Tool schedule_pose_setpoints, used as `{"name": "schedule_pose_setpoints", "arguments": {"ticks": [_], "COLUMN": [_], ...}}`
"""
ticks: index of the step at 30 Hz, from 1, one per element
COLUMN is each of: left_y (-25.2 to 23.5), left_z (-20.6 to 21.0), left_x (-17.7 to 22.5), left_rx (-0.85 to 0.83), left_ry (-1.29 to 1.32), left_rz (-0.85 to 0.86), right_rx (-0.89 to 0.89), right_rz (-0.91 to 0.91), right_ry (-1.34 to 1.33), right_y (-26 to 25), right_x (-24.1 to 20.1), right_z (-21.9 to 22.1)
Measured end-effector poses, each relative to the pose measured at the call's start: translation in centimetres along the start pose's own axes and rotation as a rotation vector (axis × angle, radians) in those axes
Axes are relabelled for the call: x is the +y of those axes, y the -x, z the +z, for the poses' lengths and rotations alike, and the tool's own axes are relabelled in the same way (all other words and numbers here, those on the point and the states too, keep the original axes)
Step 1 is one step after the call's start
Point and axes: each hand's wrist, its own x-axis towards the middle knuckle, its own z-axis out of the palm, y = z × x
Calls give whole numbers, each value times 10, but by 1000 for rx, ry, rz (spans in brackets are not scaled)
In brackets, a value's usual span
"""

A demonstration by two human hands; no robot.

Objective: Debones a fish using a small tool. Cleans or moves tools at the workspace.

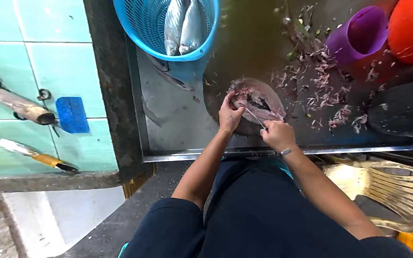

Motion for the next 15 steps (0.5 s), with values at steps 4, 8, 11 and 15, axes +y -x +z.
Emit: {"name": "schedule_pose_setpoints", "arguments": {"ticks": [4,8,11,15], "left_y": [2,2,1,1], "left_z": [-2,0,-2,2], "left_x": [-1,-5,-3,-8], "left_rx": [1,-28,-26,-32], "left_ry": [33,58,55,96], "left_rz": [-22,-3,2,27], "right_rx": [129,9,104,-2], "right_rz": [3,60,36,79], "right_ry": [-43,-40,-69,-49], "right_y": [20,2,14,0], "right_x": [4,-6,2,-9], "right_z": [2,6,-2,1]}}
